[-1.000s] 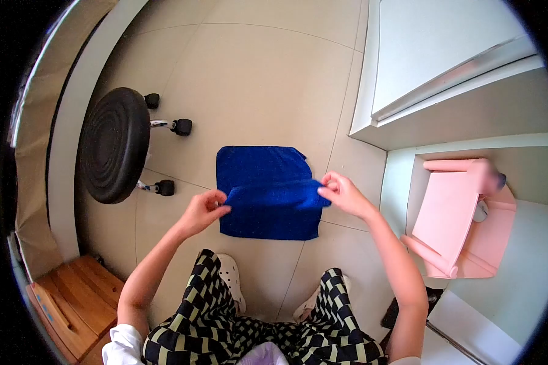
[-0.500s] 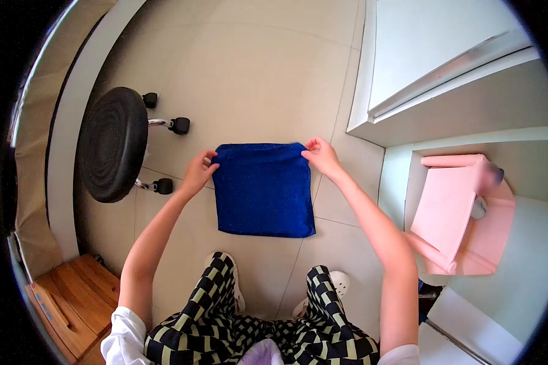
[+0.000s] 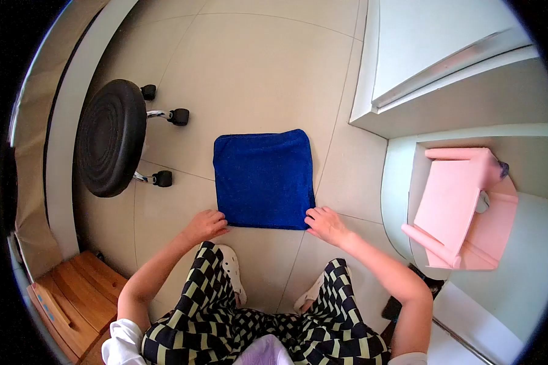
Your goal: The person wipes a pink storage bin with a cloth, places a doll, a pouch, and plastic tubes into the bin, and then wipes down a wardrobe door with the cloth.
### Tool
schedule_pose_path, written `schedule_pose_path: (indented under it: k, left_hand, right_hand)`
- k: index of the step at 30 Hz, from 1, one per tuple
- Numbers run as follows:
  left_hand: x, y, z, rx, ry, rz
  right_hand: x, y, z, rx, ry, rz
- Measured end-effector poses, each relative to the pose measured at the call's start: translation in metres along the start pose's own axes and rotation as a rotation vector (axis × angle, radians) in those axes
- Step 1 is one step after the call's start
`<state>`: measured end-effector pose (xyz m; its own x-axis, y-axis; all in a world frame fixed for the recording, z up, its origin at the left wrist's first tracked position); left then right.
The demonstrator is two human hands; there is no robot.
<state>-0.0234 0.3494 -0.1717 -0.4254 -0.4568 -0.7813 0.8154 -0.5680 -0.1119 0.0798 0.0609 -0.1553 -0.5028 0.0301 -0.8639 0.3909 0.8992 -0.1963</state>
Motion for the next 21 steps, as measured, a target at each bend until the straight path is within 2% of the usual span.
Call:
schedule_pose_path:
  k: [1, 3, 6, 10, 16, 21]
  left_hand:
    - [0.005, -0.003, -0.001, 0.002, 0.001, 0.001]
    - [0.000, -0.008, 0.002, 0.048, 0.075, 0.142]
    - [-0.002, -0.009, 0.000, 0.032, 0.176, 0.176]
    - [-0.001, -0.009, 0.000, 0.030, 0.213, 0.178]
    - [0.004, -0.013, 0.013, 0.161, 0.410, 0.131]
    - [-0.002, -0.017, 0.019, 0.190, 0.405, 0.214]
  right_hand:
    - [0.002, -0.004, -0.001, 0.001, -0.026, 0.014]
    - [0.008, -0.010, -0.004, 0.024, -0.045, 0.041]
    - [0.012, -0.014, -0.005, 0.067, -0.097, 0.107]
    - [0.013, -0.014, -0.003, 0.074, -0.178, 0.127]
    - [0.017, -0.019, -0.004, 0.013, -0.272, 0.222]
    - [0.015, -0.028, -0.004, 0.002, -0.269, 0.272]
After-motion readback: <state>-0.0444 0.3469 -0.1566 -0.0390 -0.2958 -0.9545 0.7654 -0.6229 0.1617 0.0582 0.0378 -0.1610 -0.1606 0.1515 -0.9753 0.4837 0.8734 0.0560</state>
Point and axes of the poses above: each hand's wrist, its own y-axis towards the middle knuckle, its own x-axis out of the palm, z = x × y, the point moved 7 cm from there along y, towards the middle knuckle, and after that the axes turned 5 degrees about -y, right-handed, at the moved point
